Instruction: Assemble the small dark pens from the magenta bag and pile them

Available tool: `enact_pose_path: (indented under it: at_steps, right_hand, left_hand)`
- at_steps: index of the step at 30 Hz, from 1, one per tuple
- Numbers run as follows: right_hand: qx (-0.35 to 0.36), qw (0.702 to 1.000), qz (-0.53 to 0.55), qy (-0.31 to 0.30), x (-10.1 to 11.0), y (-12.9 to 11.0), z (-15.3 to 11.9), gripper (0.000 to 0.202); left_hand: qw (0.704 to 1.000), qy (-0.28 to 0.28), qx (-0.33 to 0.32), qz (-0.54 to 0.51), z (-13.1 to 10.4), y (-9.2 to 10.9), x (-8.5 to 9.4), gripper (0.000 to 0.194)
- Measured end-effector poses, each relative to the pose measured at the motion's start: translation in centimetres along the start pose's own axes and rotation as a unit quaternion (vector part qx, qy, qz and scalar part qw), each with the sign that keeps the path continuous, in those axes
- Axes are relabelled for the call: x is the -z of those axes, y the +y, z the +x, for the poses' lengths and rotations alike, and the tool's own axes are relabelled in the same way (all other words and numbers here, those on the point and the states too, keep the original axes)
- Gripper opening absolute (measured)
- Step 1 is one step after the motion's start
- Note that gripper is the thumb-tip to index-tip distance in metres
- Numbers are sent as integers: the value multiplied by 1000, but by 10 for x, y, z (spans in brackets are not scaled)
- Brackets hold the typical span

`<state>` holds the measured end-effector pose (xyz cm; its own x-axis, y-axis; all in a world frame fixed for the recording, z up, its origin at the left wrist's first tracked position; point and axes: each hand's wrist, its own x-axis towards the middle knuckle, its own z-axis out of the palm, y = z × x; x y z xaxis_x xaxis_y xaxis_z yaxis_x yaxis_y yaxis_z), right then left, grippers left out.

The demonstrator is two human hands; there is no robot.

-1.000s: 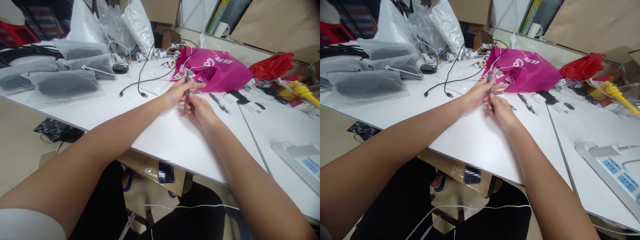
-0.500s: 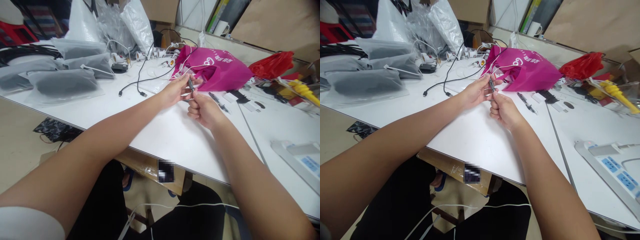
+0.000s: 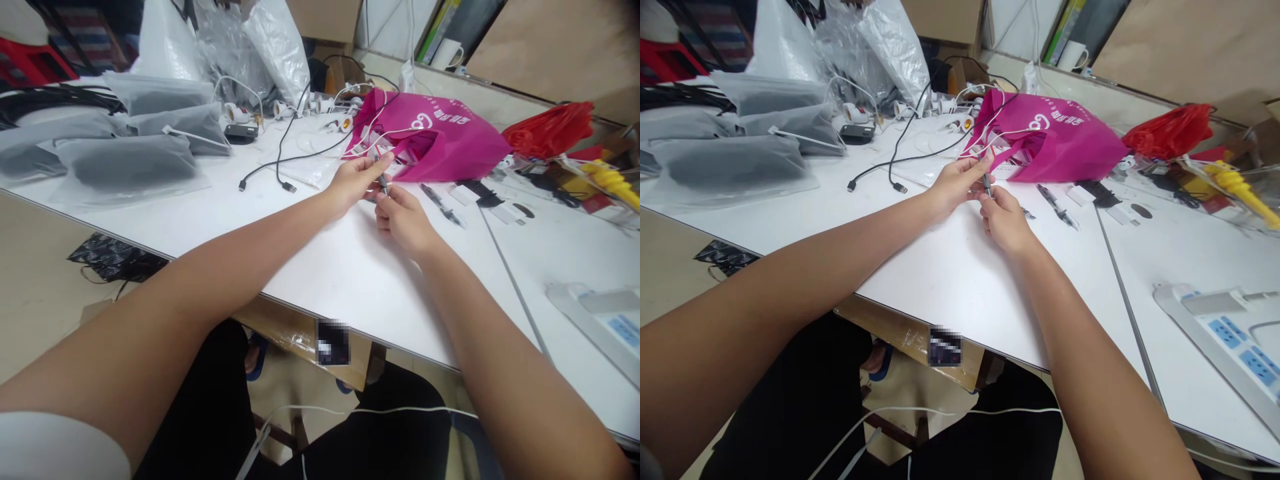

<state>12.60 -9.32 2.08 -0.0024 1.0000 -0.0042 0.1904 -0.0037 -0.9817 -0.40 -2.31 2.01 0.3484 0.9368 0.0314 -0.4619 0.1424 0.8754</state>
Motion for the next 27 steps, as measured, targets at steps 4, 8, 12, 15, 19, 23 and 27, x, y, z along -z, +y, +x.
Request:
enact_pose_path:
  at_steps: [4,8,12,15,19,23,27]
  right_hand:
    - [6,999,18,29,6,-2,-1,55]
    - [9,999,12,28,8,-1,0,61]
    - [13,1000,13,24,8,0,0,58]
    - [12,999,16,25,8,0,0,56]
    - [16,1000,14,19,8,-1,0,54]
    - [10,1000,11,17,8,-3,-1,53]
    - [5,1000,17,16,8,-5,-1,51]
  left_hand:
    - [998,-54,18,-7,-1,-1,2,14]
    - [997,-70,23,19,1,-4,7,12]
    - [997,-78,9,29,6,-9,12,23]
    - [995,-93,10,29,9,-11,12,20]
    - [997,-73,11,30,7,-8,10,30]
    - [998,-53,22,26,2,-3,6,35]
    - [997,-63,8,34,-1,0,3,27]
